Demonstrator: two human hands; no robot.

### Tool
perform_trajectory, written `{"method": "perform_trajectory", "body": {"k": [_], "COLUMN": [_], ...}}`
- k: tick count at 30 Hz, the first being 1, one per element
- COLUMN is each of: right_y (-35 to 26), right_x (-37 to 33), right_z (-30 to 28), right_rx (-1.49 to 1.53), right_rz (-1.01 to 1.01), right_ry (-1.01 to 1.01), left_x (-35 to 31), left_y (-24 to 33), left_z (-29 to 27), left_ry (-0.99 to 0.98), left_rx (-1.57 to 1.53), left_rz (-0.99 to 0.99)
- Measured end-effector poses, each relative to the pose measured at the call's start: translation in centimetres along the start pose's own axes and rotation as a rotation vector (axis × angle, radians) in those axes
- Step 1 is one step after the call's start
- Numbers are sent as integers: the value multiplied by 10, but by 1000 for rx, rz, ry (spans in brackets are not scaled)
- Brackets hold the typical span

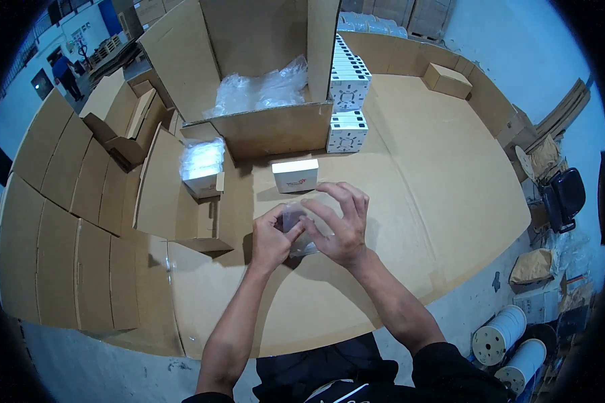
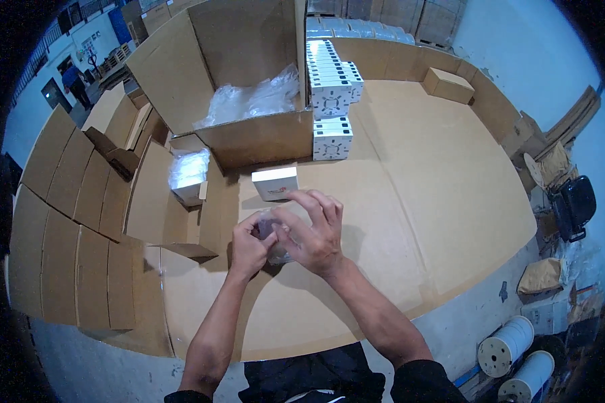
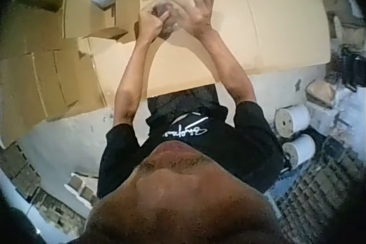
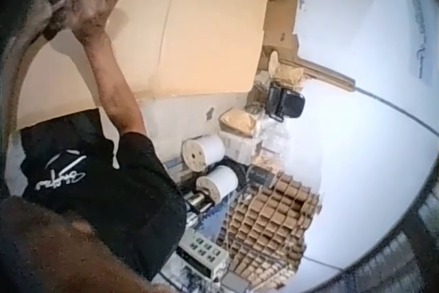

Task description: Placing small white product boxes into clear plastic bags and then stacking them inside a larger cardboard shipping box.

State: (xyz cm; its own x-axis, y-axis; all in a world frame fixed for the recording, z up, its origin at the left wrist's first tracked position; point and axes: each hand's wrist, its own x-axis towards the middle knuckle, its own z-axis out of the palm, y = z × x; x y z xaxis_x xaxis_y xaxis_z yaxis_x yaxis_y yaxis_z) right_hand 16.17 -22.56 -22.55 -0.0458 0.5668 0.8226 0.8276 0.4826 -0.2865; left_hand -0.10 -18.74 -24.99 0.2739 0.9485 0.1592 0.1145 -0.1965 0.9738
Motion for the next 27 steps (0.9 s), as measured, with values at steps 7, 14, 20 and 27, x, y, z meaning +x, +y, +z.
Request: {"method": "perform_trajectory", "body": {"k": [7,14,20,27], "right_y": [0,3,6,5], "right_x": [0,0,-5,0], "right_z": [4,1,3,3], "right_rx": [-20,10,-8,55], "right_rz": [10,-3,-44,-99], "right_ry": [-23,-58,-109,-125], "left_x": [0,0,1,0], "left_y": [-2,5,3,4], "left_z": [1,2,2,3], "left_ry": [6,-12,-10,-16], "left_rx": [126,189,166,123], "left_rz": [75,20,-15,-18]}}
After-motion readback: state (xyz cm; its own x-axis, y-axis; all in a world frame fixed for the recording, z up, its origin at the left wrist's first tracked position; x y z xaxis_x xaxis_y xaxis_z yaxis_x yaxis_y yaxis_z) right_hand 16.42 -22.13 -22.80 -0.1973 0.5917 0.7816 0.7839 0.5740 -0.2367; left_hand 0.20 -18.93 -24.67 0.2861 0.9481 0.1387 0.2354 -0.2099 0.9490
